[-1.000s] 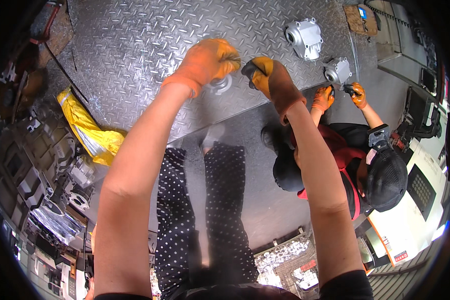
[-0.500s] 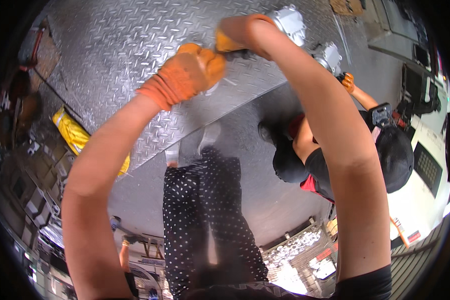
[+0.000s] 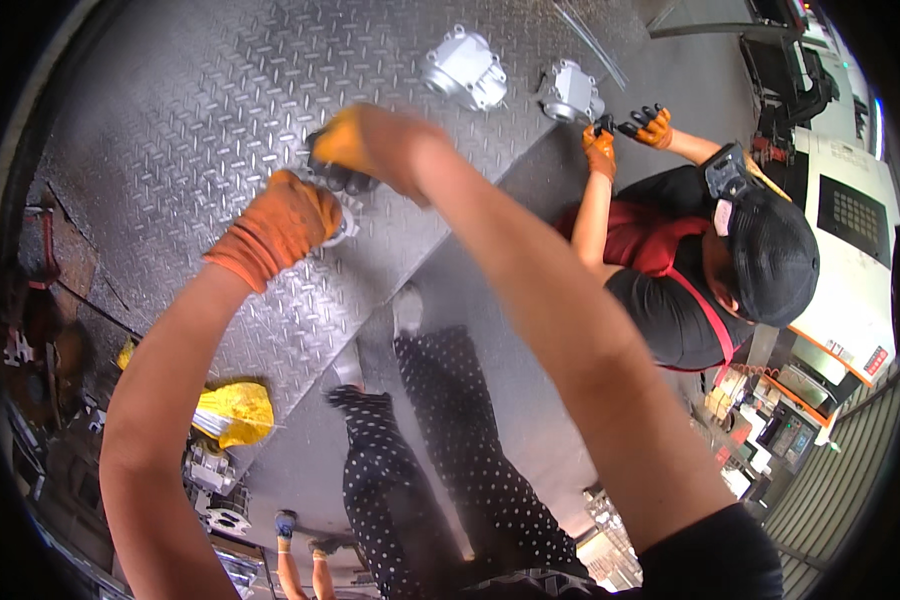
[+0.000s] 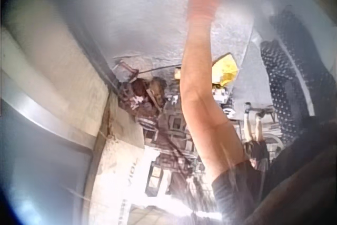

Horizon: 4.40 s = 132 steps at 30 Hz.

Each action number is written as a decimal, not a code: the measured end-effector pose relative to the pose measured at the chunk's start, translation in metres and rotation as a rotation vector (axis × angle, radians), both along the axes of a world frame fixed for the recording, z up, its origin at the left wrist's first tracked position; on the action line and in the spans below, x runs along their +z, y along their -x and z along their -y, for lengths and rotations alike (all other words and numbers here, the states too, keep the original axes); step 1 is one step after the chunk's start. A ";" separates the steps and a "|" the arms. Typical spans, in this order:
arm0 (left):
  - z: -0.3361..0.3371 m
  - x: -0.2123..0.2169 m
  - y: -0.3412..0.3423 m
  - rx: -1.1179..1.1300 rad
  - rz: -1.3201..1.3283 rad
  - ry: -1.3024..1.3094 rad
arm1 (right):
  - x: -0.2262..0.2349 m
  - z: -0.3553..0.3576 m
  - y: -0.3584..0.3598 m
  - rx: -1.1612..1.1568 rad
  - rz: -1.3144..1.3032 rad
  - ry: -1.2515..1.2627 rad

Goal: The person picks up metal parts from a table, uses a tool to process them, and then carries the parts through a factory floor to another area.

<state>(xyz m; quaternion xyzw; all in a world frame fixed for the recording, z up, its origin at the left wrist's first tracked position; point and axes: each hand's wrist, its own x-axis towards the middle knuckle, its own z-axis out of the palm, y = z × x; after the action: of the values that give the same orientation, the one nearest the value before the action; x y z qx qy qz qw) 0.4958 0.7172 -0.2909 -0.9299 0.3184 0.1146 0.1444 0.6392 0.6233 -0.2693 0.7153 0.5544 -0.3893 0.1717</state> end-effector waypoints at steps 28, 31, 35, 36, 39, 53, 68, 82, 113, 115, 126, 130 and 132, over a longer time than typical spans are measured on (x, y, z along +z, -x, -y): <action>-0.007 0.002 0.014 0.710 -0.329 0.167 | -0.056 0.004 0.186 -1.565 -0.137 -0.340; 0.012 0.002 0.039 1.123 -0.267 0.370 | -0.071 0.003 0.246 -1.222 -0.245 -0.056; 0.010 -0.016 0.077 1.506 -0.330 0.520 | -0.054 0.026 0.274 -1.252 -0.414 -0.196; 0.007 -0.015 0.094 1.505 -0.362 0.659 | -0.043 0.037 0.253 -1.113 -0.492 -0.108; -0.006 -0.045 0.153 1.356 -0.392 0.998 | -0.036 0.062 0.204 -0.712 -0.094 -0.160; -0.027 0.004 0.124 0.552 -0.712 0.707 | -0.083 -0.006 0.150 0.439 -0.352 -0.504; -0.006 -0.016 0.227 2.400 0.284 1.481 | -0.042 0.027 0.281 -0.363 -0.273 -0.208; -0.033 -0.025 0.271 2.325 0.280 1.535 | -0.088 -0.051 0.275 -0.268 -0.557 -0.321; 0.009 -0.066 0.085 2.221 -0.218 2.599 | -0.138 -0.015 0.166 -2.021 -2.188 -0.835; -0.037 -0.121 0.101 1.621 -0.231 1.992 | -0.161 -0.043 0.151 -2.035 -2.216 -0.816; -0.037 -0.115 0.307 2.314 0.009 1.461 | -0.140 0.008 0.158 -2.388 -1.212 -0.593; 0.010 -0.129 0.297 1.970 -0.213 0.635 | -0.208 0.131 0.254 -2.120 -1.323 -0.642; 0.008 -0.140 0.308 1.785 -0.230 0.365 | -0.146 0.148 0.293 -2.407 -1.485 -0.348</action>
<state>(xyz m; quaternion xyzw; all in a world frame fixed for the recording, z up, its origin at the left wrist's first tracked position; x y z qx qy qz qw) 0.1882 0.7092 -0.4312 -0.8219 -0.4925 0.2231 -0.1795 0.3463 0.4757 -0.4150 0.3875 -0.3816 -0.5019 -0.6725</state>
